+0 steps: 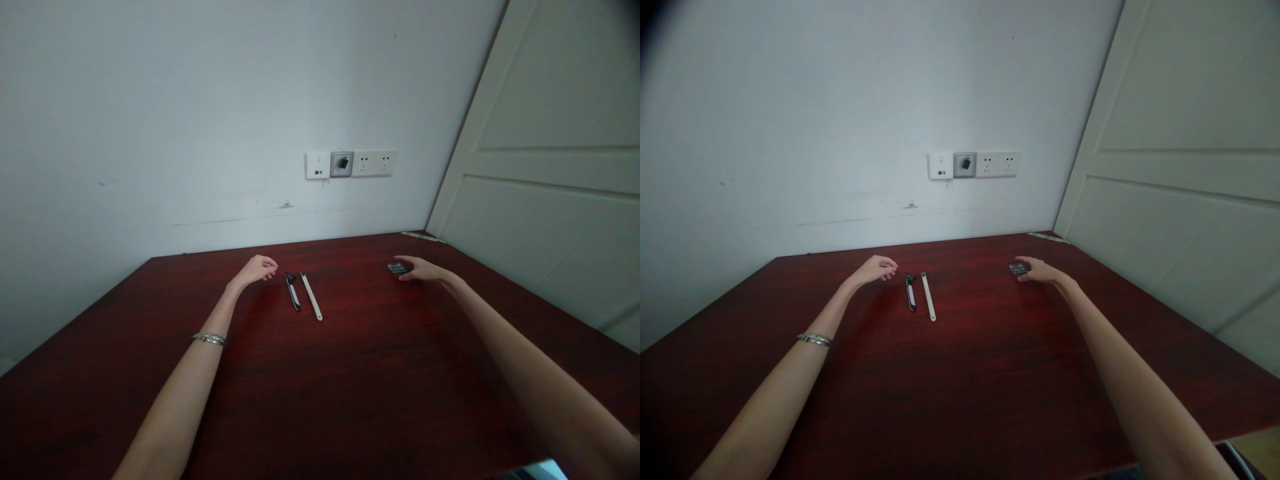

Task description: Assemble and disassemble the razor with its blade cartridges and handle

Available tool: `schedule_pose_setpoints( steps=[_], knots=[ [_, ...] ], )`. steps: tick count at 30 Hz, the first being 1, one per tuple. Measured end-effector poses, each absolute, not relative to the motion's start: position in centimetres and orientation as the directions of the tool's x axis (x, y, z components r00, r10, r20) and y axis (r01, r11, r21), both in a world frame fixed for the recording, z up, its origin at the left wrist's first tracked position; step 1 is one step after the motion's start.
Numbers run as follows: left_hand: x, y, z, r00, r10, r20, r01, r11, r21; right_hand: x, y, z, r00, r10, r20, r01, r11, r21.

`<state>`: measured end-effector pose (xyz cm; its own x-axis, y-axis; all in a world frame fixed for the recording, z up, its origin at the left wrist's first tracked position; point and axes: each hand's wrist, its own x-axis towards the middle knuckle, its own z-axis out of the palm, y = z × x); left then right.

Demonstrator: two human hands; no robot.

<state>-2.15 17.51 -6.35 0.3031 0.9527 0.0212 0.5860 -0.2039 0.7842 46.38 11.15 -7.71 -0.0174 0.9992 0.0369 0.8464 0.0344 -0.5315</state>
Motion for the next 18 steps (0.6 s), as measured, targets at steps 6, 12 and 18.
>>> schedule_pose_setpoints(
  steps=[6, 12, 18],
  knots=[
    [-2.6, 17.8, -6.8, 0.311, 0.950, 0.027, 0.591, -0.216, 0.777, 47.7, 12.3, -8.1, -0.137, 0.991, 0.013, 0.819, 0.120, -0.562],
    [-2.6, 17.2, -6.5, 0.306, 0.952, 0.032, 0.588, -0.215, 0.780, 48.0, 13.1, -8.4, -0.198, 0.980, -0.006, 0.820, 0.162, -0.548],
    [-2.5, 16.9, -6.2, 0.300, 0.953, 0.025, 0.589, -0.206, 0.781, 47.9, 13.6, -7.6, -0.193, 0.981, -0.023, 0.816, 0.148, -0.559]
  ],
)
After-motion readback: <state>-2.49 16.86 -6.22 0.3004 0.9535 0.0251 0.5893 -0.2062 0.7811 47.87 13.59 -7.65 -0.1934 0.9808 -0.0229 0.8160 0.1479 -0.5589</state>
